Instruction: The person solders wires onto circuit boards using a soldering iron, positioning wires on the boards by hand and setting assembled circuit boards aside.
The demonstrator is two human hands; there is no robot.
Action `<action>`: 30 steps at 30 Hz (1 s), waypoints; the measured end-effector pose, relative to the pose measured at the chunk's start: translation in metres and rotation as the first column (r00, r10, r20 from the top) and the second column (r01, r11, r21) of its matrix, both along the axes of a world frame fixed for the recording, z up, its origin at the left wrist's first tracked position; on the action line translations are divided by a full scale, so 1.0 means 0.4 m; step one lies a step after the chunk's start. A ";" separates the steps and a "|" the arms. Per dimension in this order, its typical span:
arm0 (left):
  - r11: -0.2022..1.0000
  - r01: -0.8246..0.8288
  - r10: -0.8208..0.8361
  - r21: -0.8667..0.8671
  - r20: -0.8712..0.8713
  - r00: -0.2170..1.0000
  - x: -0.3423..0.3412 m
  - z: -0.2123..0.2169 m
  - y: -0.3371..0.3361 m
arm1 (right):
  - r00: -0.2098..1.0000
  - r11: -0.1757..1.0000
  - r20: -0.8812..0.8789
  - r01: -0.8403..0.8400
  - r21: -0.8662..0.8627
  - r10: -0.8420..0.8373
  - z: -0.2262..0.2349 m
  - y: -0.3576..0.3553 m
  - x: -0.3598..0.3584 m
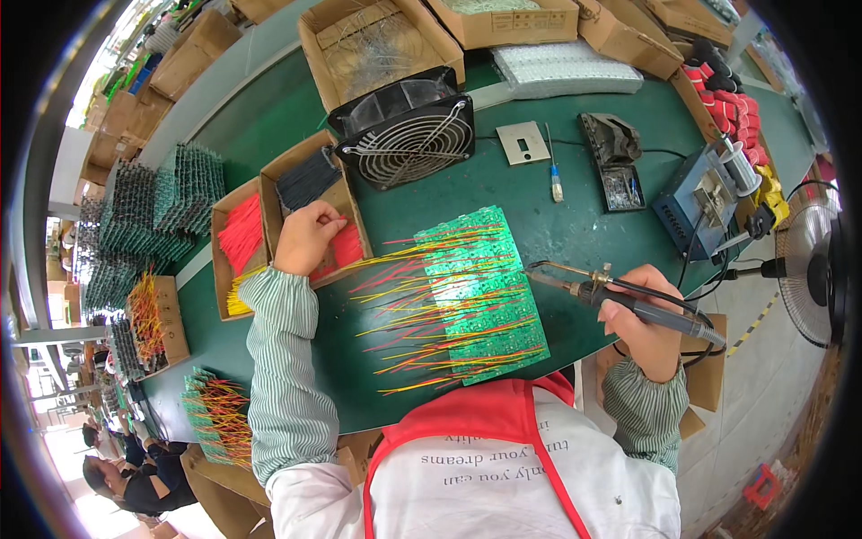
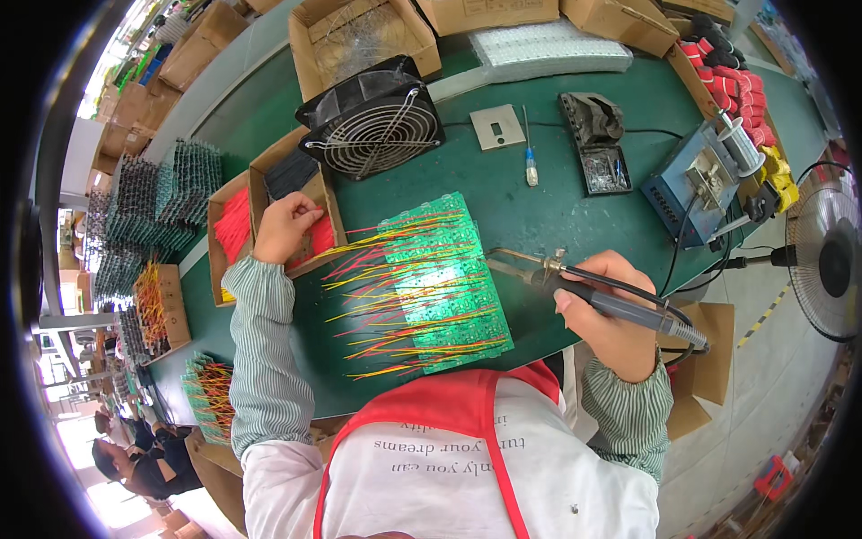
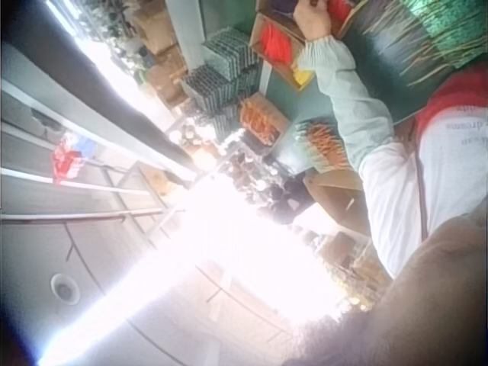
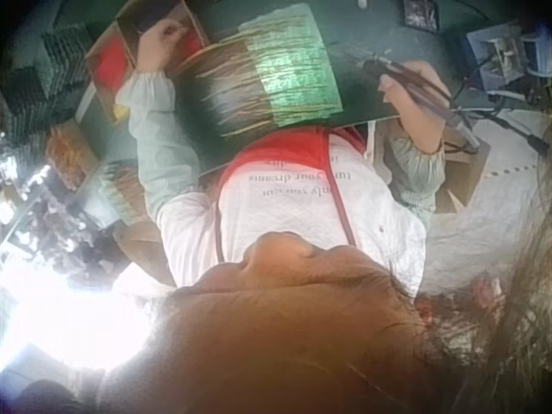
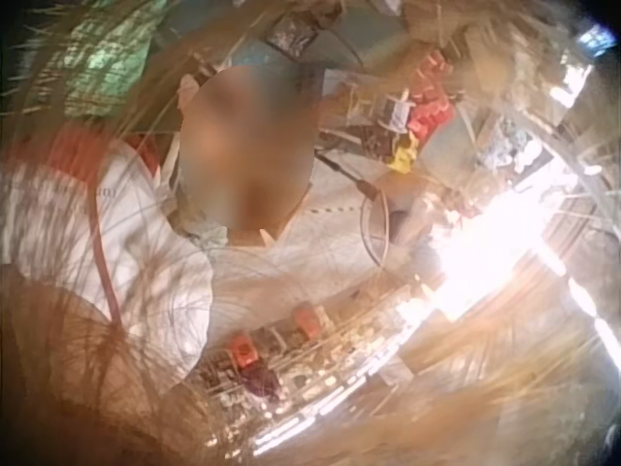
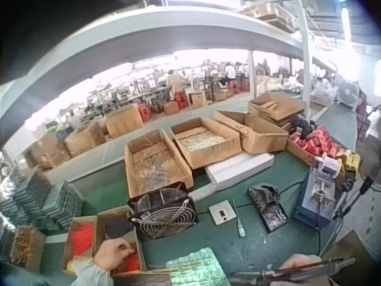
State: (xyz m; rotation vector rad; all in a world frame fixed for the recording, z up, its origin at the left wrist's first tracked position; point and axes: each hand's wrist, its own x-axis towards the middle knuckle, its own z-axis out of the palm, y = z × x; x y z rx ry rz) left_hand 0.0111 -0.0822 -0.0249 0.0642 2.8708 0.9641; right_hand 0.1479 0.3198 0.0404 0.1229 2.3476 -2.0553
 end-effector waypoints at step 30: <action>0.977 0.083 -0.056 0.197 -0.138 0.989 0.201 0.177 0.140 | 0.978 0.993 -0.176 -0.108 0.043 0.114 -0.005 0.009 0.063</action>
